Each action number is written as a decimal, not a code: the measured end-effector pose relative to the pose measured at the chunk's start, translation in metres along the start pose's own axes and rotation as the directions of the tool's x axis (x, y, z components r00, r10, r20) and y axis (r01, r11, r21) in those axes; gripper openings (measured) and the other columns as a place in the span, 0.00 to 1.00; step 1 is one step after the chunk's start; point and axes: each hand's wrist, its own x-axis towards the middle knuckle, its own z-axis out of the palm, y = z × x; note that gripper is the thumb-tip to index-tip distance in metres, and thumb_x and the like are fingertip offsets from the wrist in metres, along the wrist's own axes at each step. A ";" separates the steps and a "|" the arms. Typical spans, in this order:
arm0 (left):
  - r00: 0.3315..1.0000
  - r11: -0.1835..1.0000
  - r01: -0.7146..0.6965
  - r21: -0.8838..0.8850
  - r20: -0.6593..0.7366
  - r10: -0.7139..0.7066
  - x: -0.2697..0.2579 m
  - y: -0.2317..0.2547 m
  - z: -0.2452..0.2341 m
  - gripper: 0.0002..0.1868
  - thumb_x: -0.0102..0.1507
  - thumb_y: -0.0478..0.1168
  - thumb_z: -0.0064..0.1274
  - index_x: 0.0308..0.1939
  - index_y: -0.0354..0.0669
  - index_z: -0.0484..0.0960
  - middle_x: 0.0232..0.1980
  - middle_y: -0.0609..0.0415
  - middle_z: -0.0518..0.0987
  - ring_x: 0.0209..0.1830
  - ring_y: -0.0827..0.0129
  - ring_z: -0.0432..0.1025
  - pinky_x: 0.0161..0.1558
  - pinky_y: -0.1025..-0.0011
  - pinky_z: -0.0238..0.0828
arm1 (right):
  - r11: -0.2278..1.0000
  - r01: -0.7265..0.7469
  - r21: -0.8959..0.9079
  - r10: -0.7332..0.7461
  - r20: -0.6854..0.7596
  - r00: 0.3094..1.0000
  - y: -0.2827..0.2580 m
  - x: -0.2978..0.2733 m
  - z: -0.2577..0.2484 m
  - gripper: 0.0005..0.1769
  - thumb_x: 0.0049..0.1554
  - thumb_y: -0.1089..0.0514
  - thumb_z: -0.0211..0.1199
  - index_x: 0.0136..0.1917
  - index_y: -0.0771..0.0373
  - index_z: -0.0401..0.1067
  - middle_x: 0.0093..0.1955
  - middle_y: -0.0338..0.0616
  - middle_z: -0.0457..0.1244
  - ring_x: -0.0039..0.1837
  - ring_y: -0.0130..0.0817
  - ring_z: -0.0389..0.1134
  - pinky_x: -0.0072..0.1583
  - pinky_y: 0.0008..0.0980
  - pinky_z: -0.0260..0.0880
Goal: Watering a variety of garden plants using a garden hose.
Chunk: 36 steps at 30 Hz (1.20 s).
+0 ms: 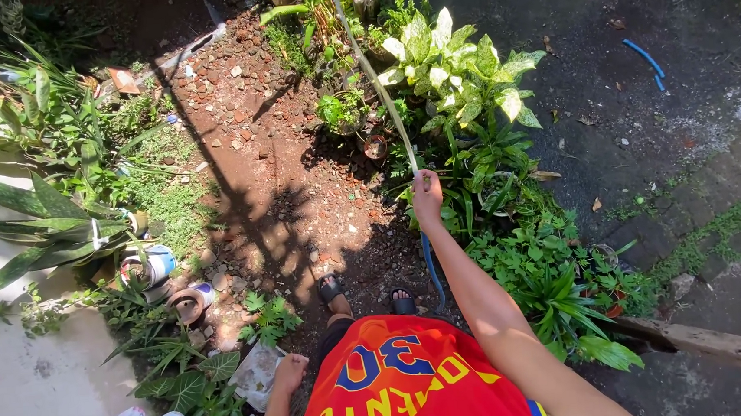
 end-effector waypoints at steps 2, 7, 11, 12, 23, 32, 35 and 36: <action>1.000 1.000 -0.002 -0.004 -0.004 0.002 0.002 0.006 0.001 0.11 0.61 0.43 0.60 0.38 0.37 0.82 0.29 0.53 0.83 0.27 0.68 0.76 0.34 0.67 0.73 | 1.000 -0.009 -0.018 0.009 0.027 1.000 0.000 0.000 0.004 0.14 0.68 0.47 0.54 0.57 0.59 0.65 0.36 0.33 0.60 0.34 0.19 0.56 0.35 0.24 0.57; 0.999 0.999 0.027 0.019 -0.022 -0.026 -0.001 0.022 0.002 0.13 0.62 0.45 0.60 0.39 0.36 0.82 0.29 0.52 0.82 0.27 0.67 0.75 0.34 0.67 0.72 | 0.992 0.057 -0.111 -0.058 -0.006 0.998 0.001 -0.002 0.009 0.14 0.69 0.47 0.54 0.56 0.59 0.65 0.35 0.33 0.60 0.35 0.19 0.56 0.36 0.24 0.57; 1.000 1.000 0.024 0.005 -0.011 -0.023 -0.002 0.023 0.004 0.14 0.63 0.46 0.58 0.38 0.37 0.82 0.30 0.54 0.83 0.27 0.69 0.76 0.34 0.68 0.73 | 0.993 -0.041 -0.110 0.046 0.035 0.998 0.004 -0.005 0.003 0.14 0.68 0.46 0.52 0.57 0.58 0.65 0.36 0.33 0.60 0.35 0.19 0.57 0.37 0.25 0.58; 1.000 1.000 0.011 0.007 -0.015 -0.011 -0.003 0.023 0.006 0.15 0.64 0.47 0.58 0.38 0.36 0.82 0.30 0.53 0.83 0.26 0.69 0.76 0.33 0.68 0.73 | 0.991 -0.021 -0.133 0.019 -0.013 1.000 0.009 -0.004 0.000 0.14 0.69 0.46 0.53 0.57 0.58 0.65 0.36 0.32 0.61 0.36 0.19 0.58 0.38 0.24 0.59; 0.999 0.996 0.039 0.078 -0.025 -0.038 -0.003 0.015 0.011 0.14 0.63 0.47 0.58 0.38 0.38 0.82 0.29 0.54 0.83 0.25 0.70 0.77 0.33 0.68 0.74 | 0.983 -0.085 -0.165 0.085 -0.010 0.996 0.036 -0.002 -0.039 0.16 0.67 0.46 0.52 0.58 0.61 0.66 0.37 0.34 0.62 0.37 0.23 0.59 0.40 0.28 0.59; 1.000 1.000 0.007 -0.001 -0.020 -0.007 0.001 0.019 0.012 0.14 0.62 0.46 0.59 0.39 0.37 0.83 0.30 0.55 0.83 0.25 0.69 0.77 0.33 0.68 0.74 | 0.943 -0.212 -0.257 0.217 -0.012 0.976 0.065 0.006 -0.052 0.19 0.66 0.44 0.53 0.58 0.61 0.67 0.37 0.36 0.63 0.37 0.26 0.62 0.40 0.32 0.62; 1.000 1.000 0.013 0.004 -0.026 -0.013 -0.001 0.022 0.009 0.14 0.62 0.46 0.59 0.39 0.37 0.83 0.30 0.54 0.83 0.25 0.68 0.77 0.32 0.68 0.74 | 0.917 -0.278 -0.285 0.283 -0.026 0.959 0.055 0.004 -0.051 0.19 0.65 0.43 0.53 0.58 0.60 0.67 0.37 0.36 0.63 0.36 0.27 0.61 0.40 0.34 0.62; 0.999 0.999 0.028 0.029 -0.029 -0.027 -0.002 0.023 0.009 0.13 0.63 0.45 0.59 0.39 0.37 0.83 0.30 0.53 0.83 0.24 0.68 0.77 0.32 0.68 0.74 | 0.899 -0.313 -0.308 0.322 -0.022 0.947 0.050 0.002 -0.050 0.19 0.65 0.43 0.52 0.58 0.59 0.67 0.37 0.37 0.63 0.36 0.29 0.61 0.39 0.35 0.61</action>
